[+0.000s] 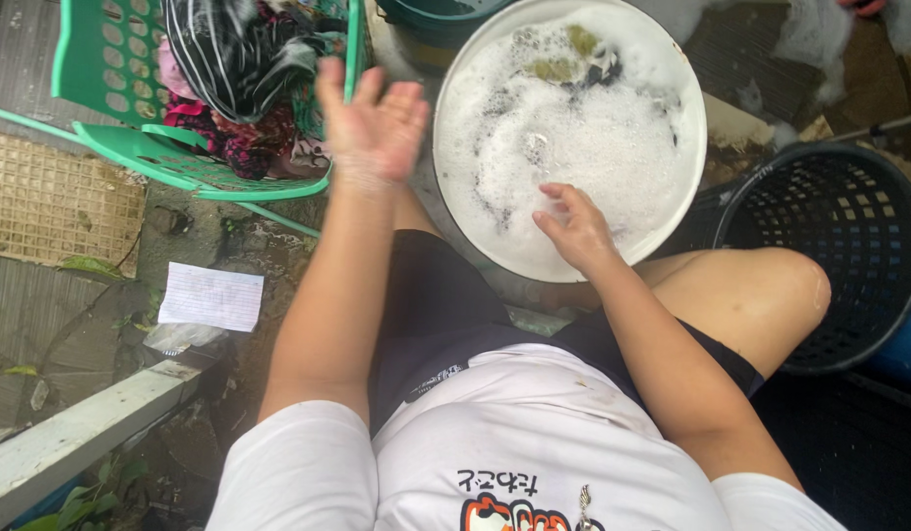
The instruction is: The person washes several items of clothing by hand in a soapy water basin, scrubbing and wringing each piece including a striped garment and a yellow cloth.
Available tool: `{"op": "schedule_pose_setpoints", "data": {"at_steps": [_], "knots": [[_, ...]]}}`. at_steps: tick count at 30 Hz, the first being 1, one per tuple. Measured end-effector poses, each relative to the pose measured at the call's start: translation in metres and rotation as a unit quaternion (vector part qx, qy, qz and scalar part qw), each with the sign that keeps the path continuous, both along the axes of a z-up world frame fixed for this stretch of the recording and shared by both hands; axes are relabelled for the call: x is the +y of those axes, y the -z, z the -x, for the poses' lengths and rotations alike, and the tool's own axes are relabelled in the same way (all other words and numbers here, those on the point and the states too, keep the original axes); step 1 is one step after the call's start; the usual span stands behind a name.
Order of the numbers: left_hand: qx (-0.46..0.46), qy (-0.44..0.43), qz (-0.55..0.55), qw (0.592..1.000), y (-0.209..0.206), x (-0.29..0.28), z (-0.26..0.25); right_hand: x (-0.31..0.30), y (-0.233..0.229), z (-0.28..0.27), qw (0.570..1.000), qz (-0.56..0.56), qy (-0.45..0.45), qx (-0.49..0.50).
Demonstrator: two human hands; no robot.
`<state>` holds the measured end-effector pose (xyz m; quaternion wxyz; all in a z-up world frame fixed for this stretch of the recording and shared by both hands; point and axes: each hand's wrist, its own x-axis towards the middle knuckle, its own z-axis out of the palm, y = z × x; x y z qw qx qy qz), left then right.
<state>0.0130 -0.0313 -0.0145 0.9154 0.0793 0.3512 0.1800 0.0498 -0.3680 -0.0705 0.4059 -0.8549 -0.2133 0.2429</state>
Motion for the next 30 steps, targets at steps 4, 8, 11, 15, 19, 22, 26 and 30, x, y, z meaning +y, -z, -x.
{"op": "schedule_pose_setpoints", "data": {"at_steps": [4, 8, 11, 15, 19, 22, 26, 30], "knots": [[0.027, 0.216, -0.131, 0.967, 0.045, -0.072, -0.025, -0.006, -0.005, -0.007, 0.983, 0.141, -0.044, -0.109], [0.164, 0.404, -0.324, 0.84, 0.05, -0.118, -0.025, -0.006, -0.015, -0.008, 0.971, 0.223, -0.058, -0.058], [0.198, 0.534, -0.619, 0.541, 0.04, -0.141, -0.009, -0.002, -0.012, -0.009, 0.946, 0.318, -0.067, -0.017], [0.149, 0.539, -0.782, 0.276, 0.058, -0.137, -0.014, -0.003, 0.006, -0.012, 0.936, 0.344, -0.055, -0.044], [0.191, 0.563, -0.758, 0.268, 0.096, -0.13, -0.022, -0.009, 0.008, -0.015, 0.939, 0.342, -0.039, -0.011], [0.221, 0.606, -0.72, 0.256, 0.101, -0.132, -0.024, -0.013, 0.002, -0.017, 0.947, 0.321, -0.027, 0.003], [0.138, 0.543, -0.756, 0.34, 0.061, -0.134, -0.015, -0.025, 0.0, -0.023, 0.973, 0.224, 0.043, 0.02], [-0.047, 0.457, -0.587, 0.667, 0.008, -0.142, -0.03, -0.028, 0.003, -0.025, 0.994, 0.075, 0.077, -0.033]]}}
